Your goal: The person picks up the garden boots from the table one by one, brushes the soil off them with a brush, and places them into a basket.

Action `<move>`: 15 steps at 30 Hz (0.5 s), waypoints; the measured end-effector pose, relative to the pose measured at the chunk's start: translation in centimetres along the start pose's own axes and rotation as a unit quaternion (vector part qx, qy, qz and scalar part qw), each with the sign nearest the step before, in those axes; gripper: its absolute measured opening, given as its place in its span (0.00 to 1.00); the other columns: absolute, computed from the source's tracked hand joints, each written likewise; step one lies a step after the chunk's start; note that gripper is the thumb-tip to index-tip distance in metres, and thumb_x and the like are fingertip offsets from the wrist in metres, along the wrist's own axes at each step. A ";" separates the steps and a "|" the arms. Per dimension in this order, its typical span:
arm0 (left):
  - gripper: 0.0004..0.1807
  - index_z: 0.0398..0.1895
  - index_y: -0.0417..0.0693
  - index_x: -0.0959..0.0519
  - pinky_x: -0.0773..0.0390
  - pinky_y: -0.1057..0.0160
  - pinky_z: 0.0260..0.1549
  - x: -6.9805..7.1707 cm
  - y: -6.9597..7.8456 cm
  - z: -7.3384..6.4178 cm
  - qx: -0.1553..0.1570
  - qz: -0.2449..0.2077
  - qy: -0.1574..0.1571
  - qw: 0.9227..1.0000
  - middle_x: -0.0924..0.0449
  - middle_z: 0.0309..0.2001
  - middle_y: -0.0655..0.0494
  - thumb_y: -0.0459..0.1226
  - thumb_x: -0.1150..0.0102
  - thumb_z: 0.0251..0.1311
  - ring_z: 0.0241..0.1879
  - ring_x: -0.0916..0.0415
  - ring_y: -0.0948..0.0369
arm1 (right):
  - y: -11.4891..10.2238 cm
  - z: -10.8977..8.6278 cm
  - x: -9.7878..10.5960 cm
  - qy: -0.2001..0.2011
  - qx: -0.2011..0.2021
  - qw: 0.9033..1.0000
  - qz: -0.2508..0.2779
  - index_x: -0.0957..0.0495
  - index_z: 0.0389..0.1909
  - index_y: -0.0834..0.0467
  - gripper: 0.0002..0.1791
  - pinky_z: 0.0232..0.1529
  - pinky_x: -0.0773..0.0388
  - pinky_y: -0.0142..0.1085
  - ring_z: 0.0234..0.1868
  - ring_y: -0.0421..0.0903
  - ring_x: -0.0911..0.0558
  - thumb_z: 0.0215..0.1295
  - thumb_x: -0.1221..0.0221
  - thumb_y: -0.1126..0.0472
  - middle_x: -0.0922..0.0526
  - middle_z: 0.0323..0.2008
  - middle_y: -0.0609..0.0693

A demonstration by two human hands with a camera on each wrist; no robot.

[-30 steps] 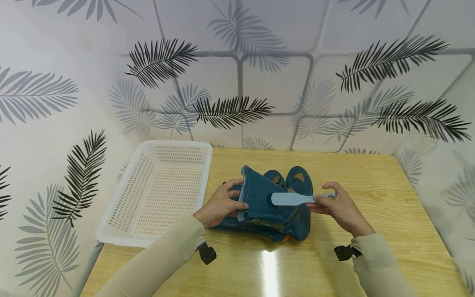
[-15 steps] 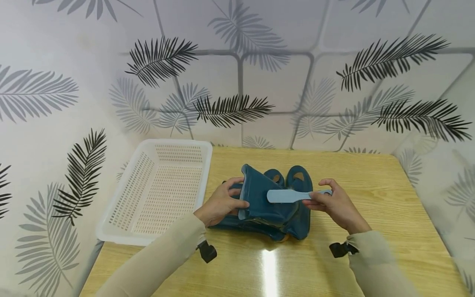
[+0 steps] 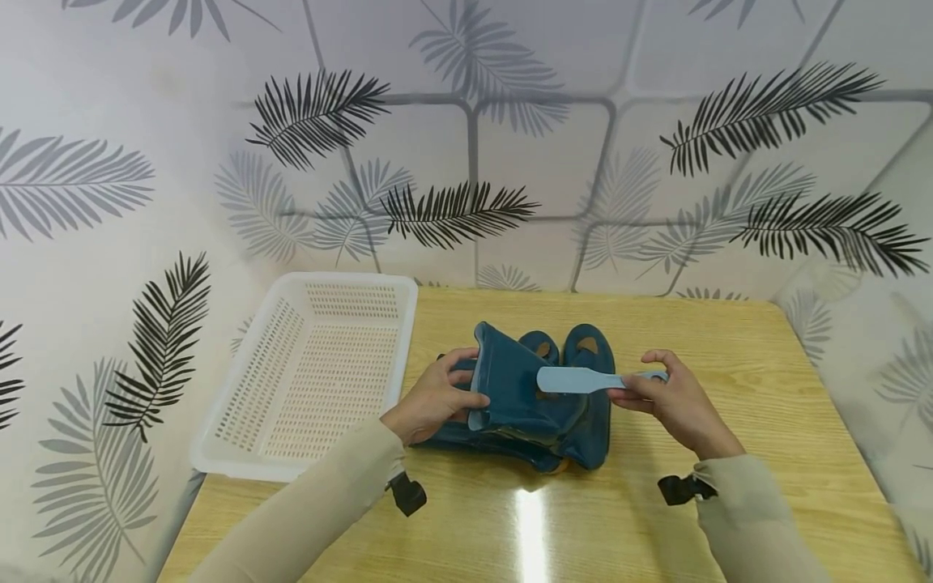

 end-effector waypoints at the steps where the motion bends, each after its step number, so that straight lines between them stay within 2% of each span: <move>1: 0.42 0.77 0.46 0.44 0.15 0.56 0.37 0.0 0.0 0.0 0.000 -0.001 -0.001 1.000 0.33 0.65 0.33 0.20 0.41 0.61 0.42 0.17 0.52 | 0.0 0.1 -0.2 -0.002 0.000 1.000 0.007 0.50 0.52 0.59 0.20 0.47 0.17 0.40 0.38 0.46 0.12 0.74 0.48 0.71 0.13 0.34 0.52; 5: 0.42 0.77 0.47 0.44 0.15 0.56 0.37 0.0 0.0 0.1 0.001 0.003 0.001 1.000 0.33 0.65 0.34 0.20 0.41 0.61 0.43 0.17 0.52 | 0.4 0.4 -0.9 -0.011 -0.008 1.000 -0.009 0.50 0.54 0.60 0.20 0.47 0.17 0.40 0.38 0.45 0.12 0.73 0.48 0.71 0.14 0.34 0.53; 11: 0.42 0.77 0.46 0.44 0.15 0.57 0.36 0.0 -0.1 0.1 0.001 0.001 -0.001 1.000 0.32 0.64 0.34 0.19 0.42 0.61 0.43 0.17 0.51 | 0.8 -0.1 0.0 -0.001 -0.022 0.995 -0.101 0.52 0.60 0.65 0.26 0.49 0.18 0.39 0.41 0.48 0.12 0.75 0.46 0.66 0.18 0.39 0.59; 13: 0.42 0.77 0.46 0.44 0.15 0.57 0.36 0.0 -0.1 0.1 0.000 0.002 -0.002 1.000 0.32 0.64 0.33 0.19 0.42 0.61 0.43 0.18 0.52 | 0.6 -0.3 0.4 0.005 -0.022 0.994 -0.109 0.52 0.61 0.65 0.26 0.48 0.18 0.39 0.41 0.48 0.12 0.75 0.46 0.66 0.18 0.38 0.59; 15: 0.42 0.77 0.47 0.44 0.15 0.57 0.35 0.0 0.0 0.1 -0.001 0.003 -0.002 1.000 0.33 0.65 0.34 0.20 0.42 0.61 0.42 0.18 0.53 | 0.4 -0.4 0.6 0.006 -0.019 0.995 -0.096 0.51 0.59 0.63 0.24 0.48 0.18 0.39 0.40 0.47 0.12 0.75 0.47 0.67 0.17 0.37 0.58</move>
Point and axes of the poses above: each hand's wrist, its own z-axis towards the middle knuckle, its own x-axis out of the back of the hand, y = z × x, the point moved 5 cm from there along z, towards the middle knuckle
